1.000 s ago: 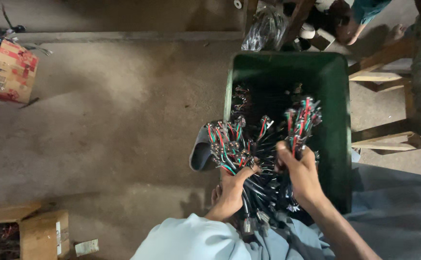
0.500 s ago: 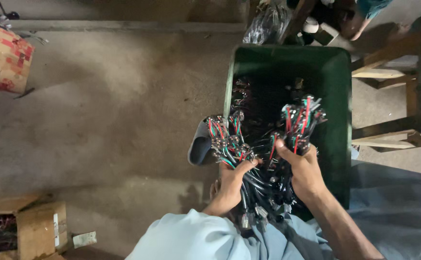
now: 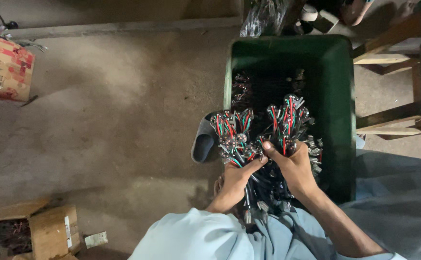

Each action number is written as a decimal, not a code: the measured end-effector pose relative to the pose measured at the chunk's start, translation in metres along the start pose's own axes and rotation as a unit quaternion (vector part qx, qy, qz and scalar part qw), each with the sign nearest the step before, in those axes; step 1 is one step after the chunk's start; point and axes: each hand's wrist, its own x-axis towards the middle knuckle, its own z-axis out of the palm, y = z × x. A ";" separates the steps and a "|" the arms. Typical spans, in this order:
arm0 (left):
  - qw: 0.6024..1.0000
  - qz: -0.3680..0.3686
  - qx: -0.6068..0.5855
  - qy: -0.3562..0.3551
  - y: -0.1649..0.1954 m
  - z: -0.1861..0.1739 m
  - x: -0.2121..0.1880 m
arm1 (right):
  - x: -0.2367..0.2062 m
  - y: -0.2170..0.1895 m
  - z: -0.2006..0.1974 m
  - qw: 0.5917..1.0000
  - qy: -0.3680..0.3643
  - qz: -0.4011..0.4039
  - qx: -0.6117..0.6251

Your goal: The person sits on the floor beside a green bin full of wire harnesses and gathers them into bundles by hand, pulling groups of harnesses from the bin, aligning the connectors, and holding the sorted bundles. The bin remains on the floor as they continue sorting through the pile.

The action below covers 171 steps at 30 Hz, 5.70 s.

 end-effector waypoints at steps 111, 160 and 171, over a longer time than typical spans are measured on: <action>0.992 -0.045 -0.107 -0.040 -0.004 -0.003 0.002 | 0.005 -0.007 -0.002 0.995 -0.015 0.020 0.092; 0.999 0.020 0.003 0.049 -0.002 -0.008 0.015 | 0.007 -0.007 -0.002 0.988 0.093 0.012 0.121; 0.982 -0.057 -0.181 0.024 0.019 -0.011 0.014 | 0.020 -0.018 -0.059 0.902 -0.019 -0.079 0.425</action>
